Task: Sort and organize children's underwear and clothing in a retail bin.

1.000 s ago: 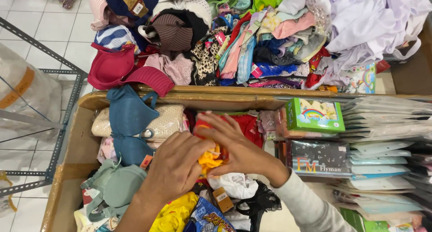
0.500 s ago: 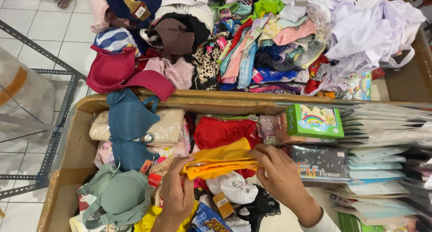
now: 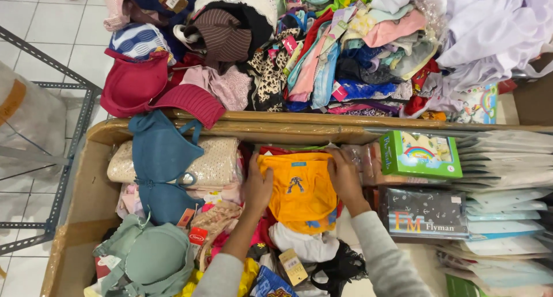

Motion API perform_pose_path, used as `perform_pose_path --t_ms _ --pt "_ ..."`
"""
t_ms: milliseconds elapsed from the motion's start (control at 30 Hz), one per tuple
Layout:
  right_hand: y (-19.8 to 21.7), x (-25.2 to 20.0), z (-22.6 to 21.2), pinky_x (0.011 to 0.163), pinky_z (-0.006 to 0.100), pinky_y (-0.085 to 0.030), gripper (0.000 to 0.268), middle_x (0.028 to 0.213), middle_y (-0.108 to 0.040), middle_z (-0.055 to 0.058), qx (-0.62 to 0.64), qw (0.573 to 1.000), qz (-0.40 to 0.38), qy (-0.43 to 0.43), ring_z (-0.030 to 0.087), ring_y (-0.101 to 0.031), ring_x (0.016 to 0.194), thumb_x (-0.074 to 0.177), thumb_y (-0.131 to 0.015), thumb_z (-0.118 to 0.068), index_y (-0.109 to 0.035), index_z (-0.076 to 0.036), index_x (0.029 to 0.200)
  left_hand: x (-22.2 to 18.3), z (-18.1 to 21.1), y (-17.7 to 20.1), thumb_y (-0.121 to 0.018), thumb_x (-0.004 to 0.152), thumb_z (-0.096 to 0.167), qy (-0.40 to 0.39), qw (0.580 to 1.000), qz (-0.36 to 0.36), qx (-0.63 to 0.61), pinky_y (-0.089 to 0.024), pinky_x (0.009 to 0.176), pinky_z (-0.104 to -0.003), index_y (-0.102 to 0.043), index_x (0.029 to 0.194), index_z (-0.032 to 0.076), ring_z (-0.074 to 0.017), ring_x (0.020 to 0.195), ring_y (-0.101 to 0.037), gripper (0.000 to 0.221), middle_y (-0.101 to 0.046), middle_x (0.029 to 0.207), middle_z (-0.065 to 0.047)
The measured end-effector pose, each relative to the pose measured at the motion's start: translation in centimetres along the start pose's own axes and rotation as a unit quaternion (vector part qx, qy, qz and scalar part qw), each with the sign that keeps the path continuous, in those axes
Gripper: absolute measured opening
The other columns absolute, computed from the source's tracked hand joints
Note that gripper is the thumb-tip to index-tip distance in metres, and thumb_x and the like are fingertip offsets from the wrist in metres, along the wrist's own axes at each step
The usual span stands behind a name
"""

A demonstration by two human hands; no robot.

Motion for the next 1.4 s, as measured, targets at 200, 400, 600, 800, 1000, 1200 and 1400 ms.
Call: perform_pose_path --t_ms 200,400,600,800,1000,1200,1400 --pt "2.0 0.3 -2.9 0.086 0.045 -0.055 0.025 0.123 -0.066 0.016 -0.055 0.989 0.086 0.102 0.040 -0.067 0.107 0.097 -0.056 -0.001 -0.065 -0.004 0.121 0.1 2.4 0.6 -0.065 0.099 0.029 -0.121 0.990 0.076 0.010 -0.051 0.097 -0.047 -0.047 0.144 0.010 -0.0414 0.122 -0.062 0.052 -0.063 0.135 -0.021" --pt "1.8 0.8 -1.1 0.091 0.043 -0.053 0.020 0.122 -0.066 0.013 -0.055 0.991 0.098 0.070 0.038 -0.065 0.108 0.098 -0.066 -0.009 -0.067 -0.003 0.118 -0.5 5.7 1.8 -0.065 0.094 0.019 -0.185 0.972 0.113 0.090 -0.046 0.099 -0.049 -0.050 0.145 0.004 -0.0419 0.119 -0.056 0.055 -0.057 0.129 -0.022" --pt "2.8 -1.1 -3.2 0.089 0.048 -0.045 0.033 0.102 -0.063 0.015 -0.185 0.971 0.142 0.052 0.035 -0.058 0.102 0.083 -0.080 -0.025 -0.068 -0.004 0.106 -1.2 6.9 2.8 -0.075 0.089 0.023 -0.204 0.960 0.144 0.129 -0.042 0.100 -0.050 -0.058 0.129 0.005 -0.0376 0.113 -0.055 0.047 -0.059 0.117 -0.017" --pt "2.3 -0.9 -2.6 0.093 0.048 -0.041 0.021 0.093 -0.066 0.008 -0.199 0.974 0.093 0.052 0.031 -0.059 0.098 0.084 -0.078 -0.020 -0.065 -0.010 0.097 -0.1 5.5 2.5 -0.075 0.087 0.017 -0.194 0.968 0.118 0.102 -0.044 0.099 -0.049 -0.060 0.107 0.004 -0.0367 0.107 -0.055 0.028 -0.061 0.108 -0.014" --pt "3.0 -0.6 -2.1 0.090 0.045 -0.045 0.016 0.100 -0.067 0.012 -0.090 0.988 0.106 0.064 0.036 -0.061 0.096 0.093 -0.068 -0.009 -0.062 -0.006 0.108 -0.2 3.9 2.5 -0.071 0.092 0.016 -0.154 0.984 0.093 0.014 -0.049 0.092 -0.044 -0.059 0.112 0.005 -0.0332 0.104 -0.061 0.026 -0.065 0.106 -0.013" --pt "-0.9 1.0 1.3 0.095 0.045 -0.047 0.028 0.116 -0.065 0.019 -0.085 0.989 0.088 0.078 0.041 -0.059 0.110 0.095 -0.062 -0.005 -0.062 -0.005 0.124 2.0 3.4 1.7 -0.069 0.094 0.024 -0.046 0.997 0.062 0.019 -0.047 0.094 -0.044 -0.057 0.124 0.005 -0.0324 0.110 -0.060 0.036 -0.065 0.112 -0.013" --pt "-0.4 -0.2 -1.8 0.108 0.054 -0.035 0.039 0.138 -0.056 0.016 -0.192 0.972 0.073 0.115 0.035 -0.048 0.132 0.094 -0.064 -0.015 -0.060 -0.005 0.131 -1.5 6.3 -0.6 -0.063 0.099 0.030 -0.335 0.914 0.039 0.224 -0.032 0.117 -0.053 -0.051 0.141 0.004 -0.0346 0.138 -0.040 0.051 -0.047 0.147 -0.017"
Point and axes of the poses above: each hand's wrist, its own x-axis towards the middle knuckle, its own y-axis out of the back of the hand, z = x × y, the point moved 9 cm from there along x, towards the middle knuckle
